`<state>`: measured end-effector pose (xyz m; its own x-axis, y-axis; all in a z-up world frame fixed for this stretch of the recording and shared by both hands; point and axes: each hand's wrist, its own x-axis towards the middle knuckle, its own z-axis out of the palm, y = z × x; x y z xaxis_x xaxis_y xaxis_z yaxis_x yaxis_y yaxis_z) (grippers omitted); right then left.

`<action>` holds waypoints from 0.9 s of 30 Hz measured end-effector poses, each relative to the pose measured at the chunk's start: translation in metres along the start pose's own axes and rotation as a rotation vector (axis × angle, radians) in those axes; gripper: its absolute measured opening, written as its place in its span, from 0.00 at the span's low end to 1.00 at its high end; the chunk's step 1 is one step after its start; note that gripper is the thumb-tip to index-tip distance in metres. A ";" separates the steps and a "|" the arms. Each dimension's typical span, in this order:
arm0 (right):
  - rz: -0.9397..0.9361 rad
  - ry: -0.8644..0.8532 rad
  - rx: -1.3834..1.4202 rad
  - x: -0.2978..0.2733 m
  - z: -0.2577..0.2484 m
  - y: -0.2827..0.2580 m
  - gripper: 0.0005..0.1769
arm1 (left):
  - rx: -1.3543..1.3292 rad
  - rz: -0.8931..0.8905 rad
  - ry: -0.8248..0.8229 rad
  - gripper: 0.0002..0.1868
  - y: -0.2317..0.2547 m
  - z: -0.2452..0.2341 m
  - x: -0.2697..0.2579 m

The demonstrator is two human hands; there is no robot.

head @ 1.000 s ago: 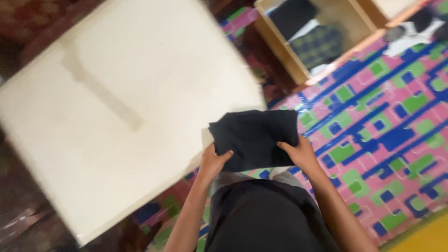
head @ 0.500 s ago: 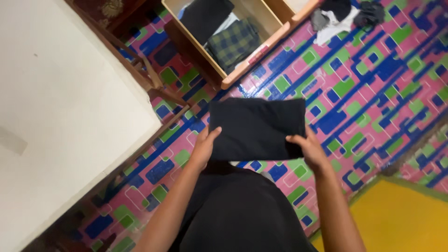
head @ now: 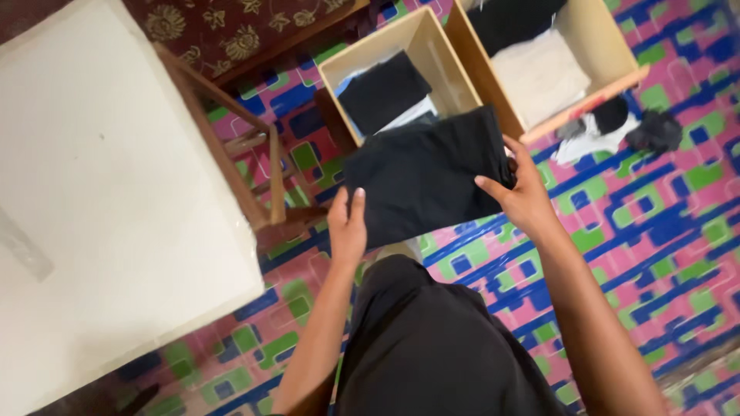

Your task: The person folds a black shirt and a white shirt on a low table by hand, then places the folded black shirt into a wooden drawer.

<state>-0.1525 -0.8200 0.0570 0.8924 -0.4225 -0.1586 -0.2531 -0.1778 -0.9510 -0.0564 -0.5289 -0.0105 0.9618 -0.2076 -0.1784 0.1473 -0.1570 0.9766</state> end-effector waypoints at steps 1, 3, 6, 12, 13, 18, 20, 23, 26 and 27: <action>-0.103 -0.012 -0.005 0.018 -0.006 -0.003 0.42 | -0.054 0.042 0.036 0.19 0.011 0.008 0.013; -0.180 -0.032 0.048 0.072 -0.021 -0.009 0.42 | -0.061 0.059 0.109 0.19 0.032 0.026 0.047; -0.069 -0.086 0.166 0.138 -0.023 -0.001 0.42 | 0.038 -0.007 0.181 0.22 0.043 0.044 0.097; -0.391 0.060 -0.516 0.241 -0.003 0.056 0.48 | 0.376 -0.217 0.229 0.40 -0.015 0.065 0.197; -0.436 0.053 -0.610 0.239 -0.012 0.070 0.47 | 0.424 -0.236 0.231 0.45 -0.030 0.066 0.199; -0.102 0.037 -0.584 0.208 -0.074 0.141 0.46 | 0.543 -0.172 0.133 0.39 -0.056 0.112 0.178; -0.050 0.042 -0.601 0.175 -0.105 0.180 0.44 | 0.638 -0.131 0.040 0.37 -0.057 0.140 0.157; -0.004 0.017 -0.577 0.115 -0.151 0.225 0.38 | 0.730 -0.035 -0.110 0.35 -0.035 0.195 0.149; 0.410 0.025 -0.219 0.040 -0.194 0.257 0.34 | 0.773 -0.006 -0.265 0.32 0.000 0.256 0.123; 0.458 0.053 -0.125 0.017 -0.211 0.263 0.33 | 0.754 0.030 -0.298 0.31 0.013 0.280 0.117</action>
<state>-0.2832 -1.0613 -0.1401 0.6592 -0.5262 -0.5372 -0.6618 -0.0668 -0.7467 -0.0063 -0.8254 -0.0523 0.8453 -0.4541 -0.2816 -0.1751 -0.7334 0.6569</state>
